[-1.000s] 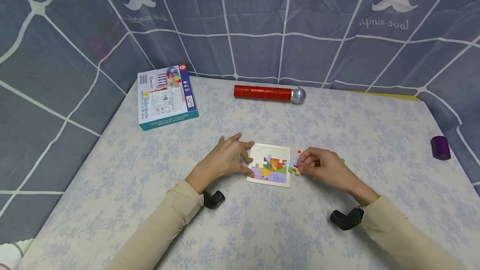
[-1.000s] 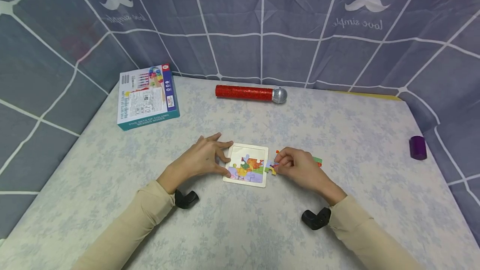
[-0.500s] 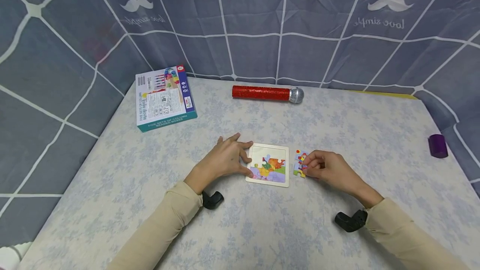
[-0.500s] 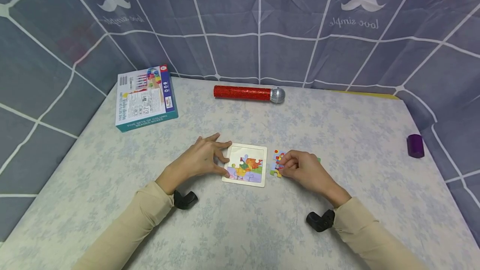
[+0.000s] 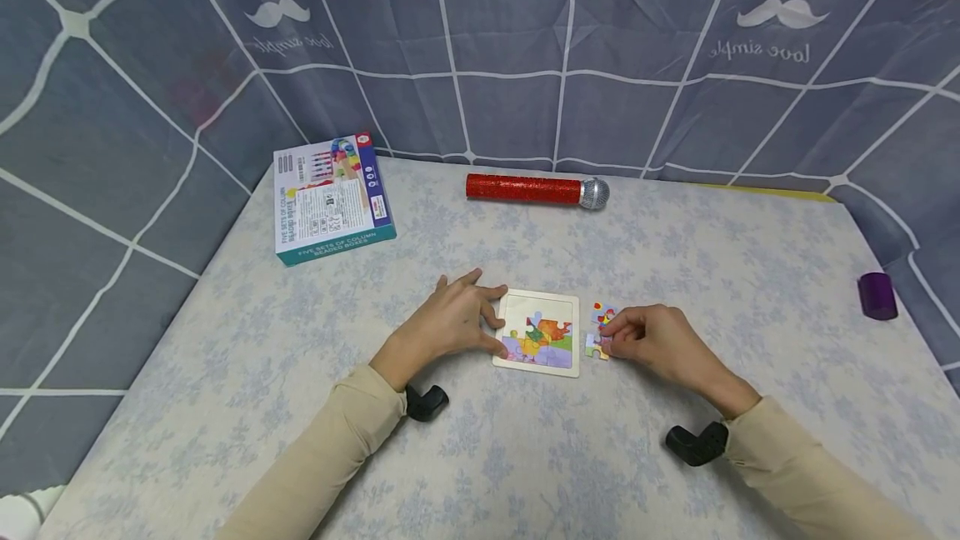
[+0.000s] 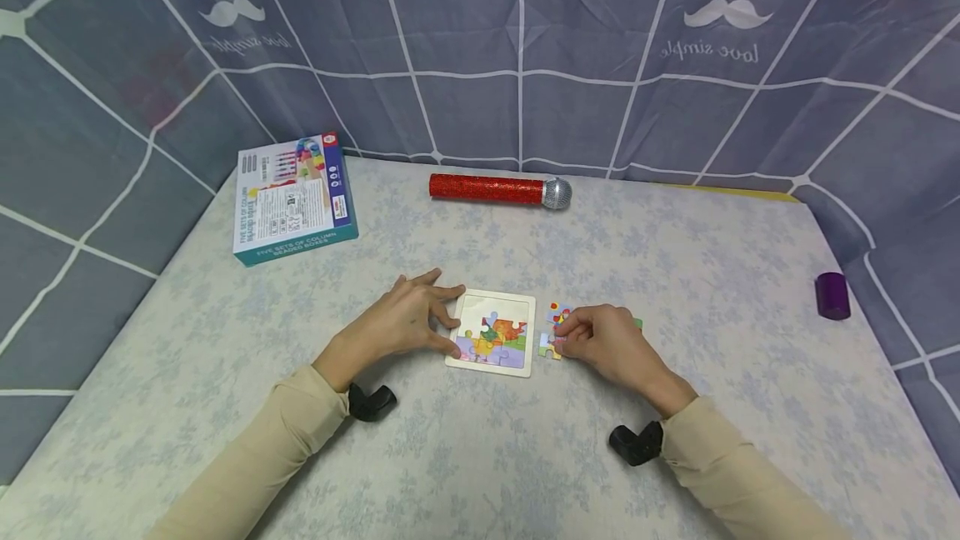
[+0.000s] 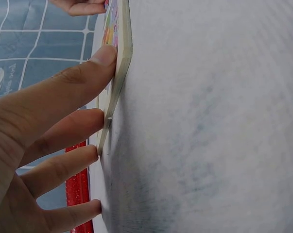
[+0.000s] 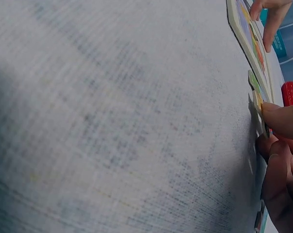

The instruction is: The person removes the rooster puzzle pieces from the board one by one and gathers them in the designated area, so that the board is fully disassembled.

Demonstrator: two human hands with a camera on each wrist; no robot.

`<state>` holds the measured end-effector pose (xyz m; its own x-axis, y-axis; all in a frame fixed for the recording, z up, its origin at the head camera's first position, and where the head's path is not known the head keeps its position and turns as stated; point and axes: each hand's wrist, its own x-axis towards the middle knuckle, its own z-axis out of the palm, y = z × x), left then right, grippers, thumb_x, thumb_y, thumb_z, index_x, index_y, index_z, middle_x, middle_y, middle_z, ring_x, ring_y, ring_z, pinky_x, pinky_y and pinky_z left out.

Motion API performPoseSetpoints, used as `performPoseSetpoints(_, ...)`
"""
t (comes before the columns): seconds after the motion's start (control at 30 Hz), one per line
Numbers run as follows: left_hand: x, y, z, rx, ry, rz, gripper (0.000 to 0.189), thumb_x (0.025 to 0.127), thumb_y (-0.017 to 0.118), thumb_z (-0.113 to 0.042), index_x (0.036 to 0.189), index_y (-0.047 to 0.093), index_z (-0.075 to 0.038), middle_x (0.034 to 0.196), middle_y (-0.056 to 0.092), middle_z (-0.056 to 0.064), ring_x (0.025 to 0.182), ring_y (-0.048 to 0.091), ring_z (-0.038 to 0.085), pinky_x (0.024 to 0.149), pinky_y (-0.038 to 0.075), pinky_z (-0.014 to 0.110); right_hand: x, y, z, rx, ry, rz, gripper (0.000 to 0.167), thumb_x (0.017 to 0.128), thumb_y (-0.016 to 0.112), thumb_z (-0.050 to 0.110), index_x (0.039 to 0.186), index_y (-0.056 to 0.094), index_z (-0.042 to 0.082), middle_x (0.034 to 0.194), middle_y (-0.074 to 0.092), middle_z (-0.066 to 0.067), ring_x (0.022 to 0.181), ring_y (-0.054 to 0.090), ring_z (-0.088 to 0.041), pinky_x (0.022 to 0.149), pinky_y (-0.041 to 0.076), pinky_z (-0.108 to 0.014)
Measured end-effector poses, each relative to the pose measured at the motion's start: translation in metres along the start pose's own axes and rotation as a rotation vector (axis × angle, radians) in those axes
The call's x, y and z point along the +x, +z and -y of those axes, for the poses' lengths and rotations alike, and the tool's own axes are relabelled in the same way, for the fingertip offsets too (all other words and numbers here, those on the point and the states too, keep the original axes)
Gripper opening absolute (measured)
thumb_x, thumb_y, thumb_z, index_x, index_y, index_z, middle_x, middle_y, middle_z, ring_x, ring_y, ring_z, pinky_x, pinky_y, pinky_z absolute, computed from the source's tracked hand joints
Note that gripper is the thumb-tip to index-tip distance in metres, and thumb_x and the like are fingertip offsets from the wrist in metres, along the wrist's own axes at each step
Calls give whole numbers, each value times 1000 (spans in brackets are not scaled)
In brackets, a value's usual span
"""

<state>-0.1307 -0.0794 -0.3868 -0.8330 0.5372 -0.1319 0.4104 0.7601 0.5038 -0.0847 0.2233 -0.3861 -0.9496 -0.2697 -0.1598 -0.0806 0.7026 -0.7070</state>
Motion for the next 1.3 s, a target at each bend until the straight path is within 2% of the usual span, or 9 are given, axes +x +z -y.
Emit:
performPoseSetpoints(0.37,0,-2,0,-10,4,-7,42,60,93,-39,92,81,-15,142,54,-3,147,23,33,110,10,71,3,1,2,-17,6,-19,7,81,78,9,86,74,10,72,64,4,67,58,-12,60,46,-22)
performPoseSetpoints(0.8,-1,0,1,-13,10,-7,41,61,93,-40,91,81,-15,143,53,-3,147,23,34,109,10,71,1,2,4,-40,-6,8,3,82,77,9,83,74,10,70,65,5,63,55,-11,56,44,-23)
performPoseSetpoints(0.97,-1,0,1,-8,19,-5,40,61,92,-40,91,81,-15,143,53,-3,146,23,34,109,10,72,1,-1,5,-67,-25,-36,3,81,77,10,81,75,12,68,63,6,62,55,-11,56,44,-23)
performPoseSetpoints(1.13,-2,0,1,-9,18,-5,40,61,93,-40,90,81,-15,143,53,-3,147,23,34,109,10,72,7,2,13,-69,-53,-81,5,82,76,7,86,76,10,69,63,6,64,55,-11,57,45,-23)
performPoseSetpoints(1.3,-1,0,1,-10,17,-1,39,61,93,-40,90,81,-15,143,53,-3,147,23,34,109,10,72,18,12,27,-68,-102,-59,12,83,73,4,94,77,5,72,62,4,64,54,-11,55,44,-23)
